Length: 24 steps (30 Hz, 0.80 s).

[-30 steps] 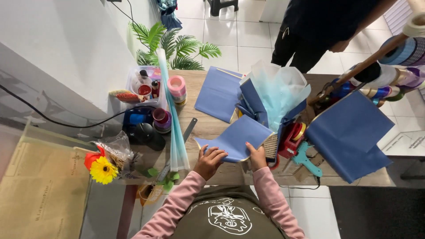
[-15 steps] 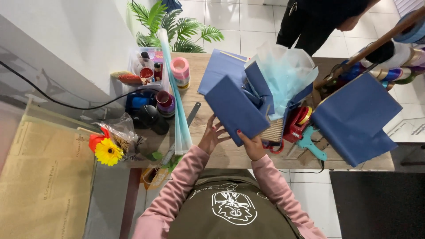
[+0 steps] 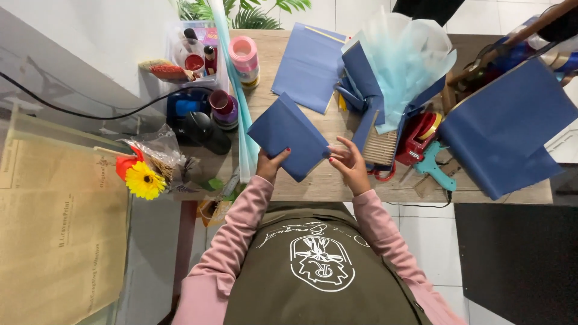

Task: The person wraps a bouquet of flowers in blue and light blue paper. They fold the paper around the stems, secure it with tape, and use a utility knife to trim excess paper from the wrapping.

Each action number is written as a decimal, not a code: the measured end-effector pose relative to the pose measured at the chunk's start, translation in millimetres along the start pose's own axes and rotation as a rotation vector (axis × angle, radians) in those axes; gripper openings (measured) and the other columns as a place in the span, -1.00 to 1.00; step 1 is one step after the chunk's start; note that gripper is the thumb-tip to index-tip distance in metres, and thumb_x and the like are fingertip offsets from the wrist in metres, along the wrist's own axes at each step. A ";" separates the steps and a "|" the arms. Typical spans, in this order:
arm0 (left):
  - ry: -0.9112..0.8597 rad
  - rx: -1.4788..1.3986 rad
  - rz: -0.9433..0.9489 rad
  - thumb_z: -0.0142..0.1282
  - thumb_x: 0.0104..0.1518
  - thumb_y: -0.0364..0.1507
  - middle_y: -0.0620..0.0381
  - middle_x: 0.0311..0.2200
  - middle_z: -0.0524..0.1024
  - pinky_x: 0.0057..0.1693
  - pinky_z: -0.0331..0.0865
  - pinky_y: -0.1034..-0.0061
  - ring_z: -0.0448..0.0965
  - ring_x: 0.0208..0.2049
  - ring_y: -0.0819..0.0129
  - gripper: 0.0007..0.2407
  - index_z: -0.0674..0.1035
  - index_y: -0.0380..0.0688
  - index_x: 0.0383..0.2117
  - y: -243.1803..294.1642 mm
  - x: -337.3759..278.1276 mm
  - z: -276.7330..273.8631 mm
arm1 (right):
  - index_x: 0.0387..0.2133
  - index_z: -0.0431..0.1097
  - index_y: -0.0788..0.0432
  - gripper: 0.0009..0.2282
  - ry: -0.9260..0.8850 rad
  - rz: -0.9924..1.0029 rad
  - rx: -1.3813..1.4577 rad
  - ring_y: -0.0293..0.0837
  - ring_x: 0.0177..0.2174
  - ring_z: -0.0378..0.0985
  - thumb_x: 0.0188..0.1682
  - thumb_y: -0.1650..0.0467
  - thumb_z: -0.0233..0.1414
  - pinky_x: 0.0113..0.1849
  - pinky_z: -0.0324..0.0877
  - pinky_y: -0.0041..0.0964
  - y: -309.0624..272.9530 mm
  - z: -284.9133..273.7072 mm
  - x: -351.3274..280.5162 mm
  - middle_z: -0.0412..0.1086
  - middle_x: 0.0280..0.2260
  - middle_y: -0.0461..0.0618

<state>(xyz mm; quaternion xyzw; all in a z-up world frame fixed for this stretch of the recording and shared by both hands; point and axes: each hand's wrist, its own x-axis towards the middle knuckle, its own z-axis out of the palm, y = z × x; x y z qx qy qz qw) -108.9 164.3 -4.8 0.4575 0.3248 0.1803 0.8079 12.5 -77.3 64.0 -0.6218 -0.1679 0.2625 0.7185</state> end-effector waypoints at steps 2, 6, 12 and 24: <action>0.016 0.061 0.001 0.66 0.03 -0.42 -0.41 0.13 0.48 0.16 0.55 -0.20 0.56 0.14 -0.31 -0.21 0.32 -0.30 0.37 -4.2 8.0 -9.4 | 0.39 0.23 0.04 -0.35 0.034 0.037 -0.026 -0.14 -0.09 0.62 0.00 0.53 0.29 0.02 0.58 -0.16 14.3 -10.6 2.4 0.52 0.02 0.20; 0.006 0.125 0.067 0.70 -0.05 -0.45 -0.43 0.07 0.52 0.10 0.57 -0.21 0.57 0.12 -0.33 -0.23 0.41 -0.32 0.31 8.0 9.8 -4.0 | 0.38 0.26 0.03 -0.33 0.074 0.111 -0.069 -0.12 -0.04 0.55 -0.04 0.47 0.36 0.05 0.55 -0.08 45.3 -26.3 14.5 0.44 0.12 0.21; -0.122 -0.021 0.018 0.71 -0.17 -0.54 -0.16 -0.20 0.58 -0.10 0.62 0.13 0.66 -0.13 0.05 -0.39 0.57 -0.33 0.06 45.0 -4.6 27.8 | 0.52 0.06 -0.09 -0.24 -0.094 0.259 0.009 0.25 0.16 0.42 0.05 0.26 0.31 0.07 0.46 0.23 72.3 -42.2 43.3 0.28 0.25 0.44; -0.147 -0.039 -0.092 0.61 -0.03 -0.52 -0.34 0.18 0.40 0.17 0.37 -0.35 0.43 0.20 -0.26 -0.25 0.37 -0.22 0.34 50.4 3.4 22.2 | 0.15 0.50 0.18 -0.50 -0.013 0.077 -0.060 -0.24 -0.35 0.70 -0.12 0.56 0.37 -0.28 0.65 -0.34 1.8 -18.9 36.0 0.64 -0.27 0.08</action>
